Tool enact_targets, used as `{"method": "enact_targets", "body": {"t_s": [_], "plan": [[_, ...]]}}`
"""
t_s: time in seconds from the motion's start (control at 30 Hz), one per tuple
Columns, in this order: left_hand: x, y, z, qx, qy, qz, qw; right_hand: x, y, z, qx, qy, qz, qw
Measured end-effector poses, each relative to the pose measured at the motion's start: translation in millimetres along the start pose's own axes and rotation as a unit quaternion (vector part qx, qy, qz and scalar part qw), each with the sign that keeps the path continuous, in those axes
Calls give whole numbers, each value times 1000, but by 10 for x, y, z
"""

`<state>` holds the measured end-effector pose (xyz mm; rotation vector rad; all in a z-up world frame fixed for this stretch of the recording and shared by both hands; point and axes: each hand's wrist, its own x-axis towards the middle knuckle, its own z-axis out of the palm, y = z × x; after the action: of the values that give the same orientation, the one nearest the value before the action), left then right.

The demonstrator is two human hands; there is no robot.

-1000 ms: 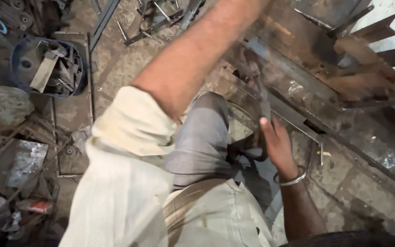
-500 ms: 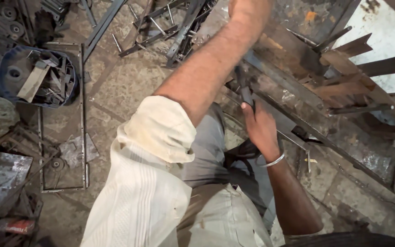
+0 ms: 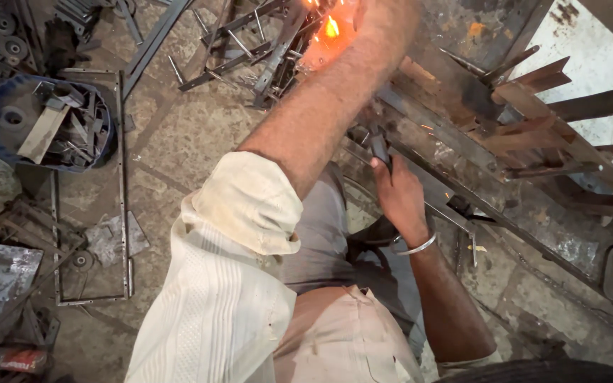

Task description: The recorder is seen welding various metal components together on a workbench using a welding torch.

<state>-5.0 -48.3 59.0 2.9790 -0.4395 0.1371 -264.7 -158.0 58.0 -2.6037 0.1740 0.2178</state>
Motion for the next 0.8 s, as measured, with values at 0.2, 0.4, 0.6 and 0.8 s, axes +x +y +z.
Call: {"method": "enact_targets", "body": {"t_s": [0.2,0.4,0.6,0.8], "plan": [[363,250,568,61,58,24,996,-7,-38,-6,28,-31,54,998],[390,307,634,30,46,9,998,-1,-27,-25,18,4,10,1000],[407,254,623,1,34,-11,999,-1,-83,-51,61,-36,80,994],[384,217,647,-24,59,-11,998,2,-94,-62,61,-28,47,997]]}}
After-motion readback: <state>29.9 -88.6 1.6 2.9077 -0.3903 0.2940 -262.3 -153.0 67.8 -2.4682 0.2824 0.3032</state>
